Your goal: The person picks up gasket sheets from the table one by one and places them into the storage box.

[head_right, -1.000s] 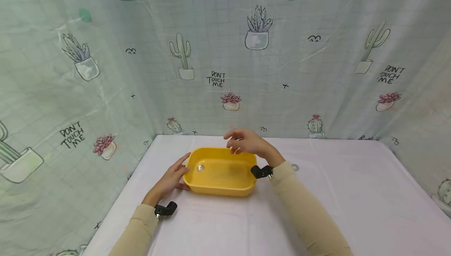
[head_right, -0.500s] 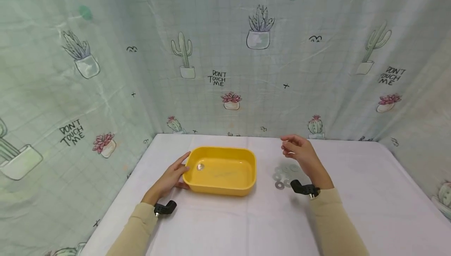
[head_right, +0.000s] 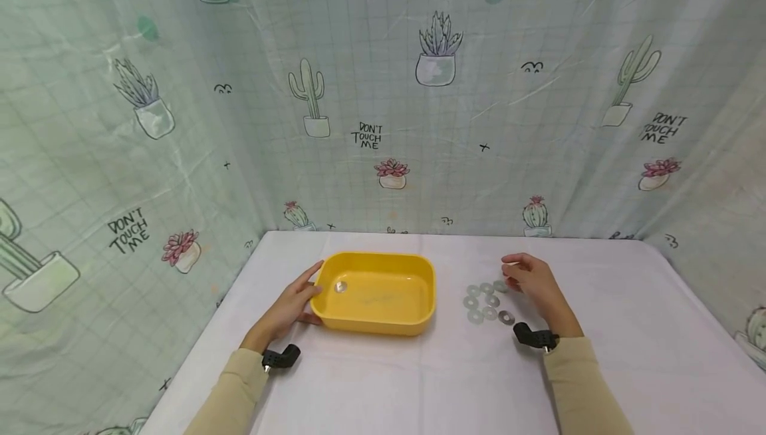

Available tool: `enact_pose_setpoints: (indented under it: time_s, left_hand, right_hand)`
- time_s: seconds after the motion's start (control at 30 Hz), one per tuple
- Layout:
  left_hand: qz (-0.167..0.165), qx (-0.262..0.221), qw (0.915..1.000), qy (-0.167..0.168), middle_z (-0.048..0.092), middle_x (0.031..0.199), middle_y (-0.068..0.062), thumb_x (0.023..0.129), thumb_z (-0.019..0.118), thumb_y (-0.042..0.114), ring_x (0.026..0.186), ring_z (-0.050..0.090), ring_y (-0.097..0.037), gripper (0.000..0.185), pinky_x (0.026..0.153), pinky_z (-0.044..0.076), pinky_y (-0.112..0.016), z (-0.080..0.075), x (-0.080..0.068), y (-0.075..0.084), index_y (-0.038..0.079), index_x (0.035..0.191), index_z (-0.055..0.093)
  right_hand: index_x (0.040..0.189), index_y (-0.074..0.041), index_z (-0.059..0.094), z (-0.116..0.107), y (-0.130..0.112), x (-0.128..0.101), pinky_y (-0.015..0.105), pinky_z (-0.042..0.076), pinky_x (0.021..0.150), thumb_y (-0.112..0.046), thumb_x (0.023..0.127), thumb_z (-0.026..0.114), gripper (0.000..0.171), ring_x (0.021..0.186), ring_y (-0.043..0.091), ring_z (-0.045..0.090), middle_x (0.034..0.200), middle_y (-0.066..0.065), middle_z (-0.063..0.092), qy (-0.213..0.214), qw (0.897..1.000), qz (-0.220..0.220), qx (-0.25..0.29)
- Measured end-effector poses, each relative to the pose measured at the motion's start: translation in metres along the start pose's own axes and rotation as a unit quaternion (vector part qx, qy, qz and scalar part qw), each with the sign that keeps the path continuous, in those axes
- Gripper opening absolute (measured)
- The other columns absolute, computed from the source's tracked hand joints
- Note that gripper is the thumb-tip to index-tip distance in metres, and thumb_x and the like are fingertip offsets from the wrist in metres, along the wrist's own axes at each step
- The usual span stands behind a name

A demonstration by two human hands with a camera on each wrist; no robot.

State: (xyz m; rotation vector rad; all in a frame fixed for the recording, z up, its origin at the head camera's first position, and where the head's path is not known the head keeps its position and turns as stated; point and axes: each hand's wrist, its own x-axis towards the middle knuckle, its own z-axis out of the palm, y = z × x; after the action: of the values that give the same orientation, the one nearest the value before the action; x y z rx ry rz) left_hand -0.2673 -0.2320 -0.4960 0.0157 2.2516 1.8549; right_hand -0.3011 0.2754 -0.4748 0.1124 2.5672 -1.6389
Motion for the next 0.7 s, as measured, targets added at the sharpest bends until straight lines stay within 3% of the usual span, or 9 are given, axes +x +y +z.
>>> enact_pose_setpoints:
  time_s: [0.2, 0.4, 0.7]
  left_hand:
    - [-0.002, 0.001, 1.0, 0.001, 0.056, 0.137, -0.02, 0.102, 0.055, 0.024, 0.097, 0.069, -0.026, 0.061, 0.07, 0.067, -0.046, -0.001, 0.001, -0.002, 0.043, 0.157, 0.035]
    - [-0.006, 0.002, 1.0, 0.0, 0.056, 0.136, -0.02, 0.102, 0.055, 0.023, 0.097, 0.068, -0.026, 0.062, 0.07, 0.067, -0.047, 0.0, 0.0, -0.001, 0.043, 0.157, 0.035]
    - [-0.001, 0.007, 1.0, -0.007, 0.056, 0.135, -0.021, 0.103, 0.054, 0.023, 0.095, 0.069, -0.026, 0.061, 0.071, 0.067, -0.046, -0.003, 0.001, 0.001, 0.043, 0.158, 0.034]
  right_hand:
    - [0.136, 0.001, 0.056, -0.002, 0.012, 0.006, 0.025, 0.052, 0.065, -0.022, 0.102, 0.059, 0.041, 0.085, 0.018, 0.058, 0.102, 0.01, 0.063, -0.003, 0.995, 0.025, -0.093]
    - [0.133, 0.0, 0.06, 0.001, 0.014, 0.006, 0.028, 0.046, 0.07, -0.02, 0.097, 0.067, 0.041, 0.092, 0.026, 0.056, 0.108, 0.017, 0.063, -0.031, 0.985, 0.0, -0.171]
    - [0.127, -0.002, 0.064, 0.006, 0.006, 0.0, 0.03, 0.04, 0.068, -0.017, 0.095, 0.068, 0.035, 0.089, 0.025, 0.051, 0.096, 0.009, 0.056, -0.037, 0.978, -0.011, -0.205]
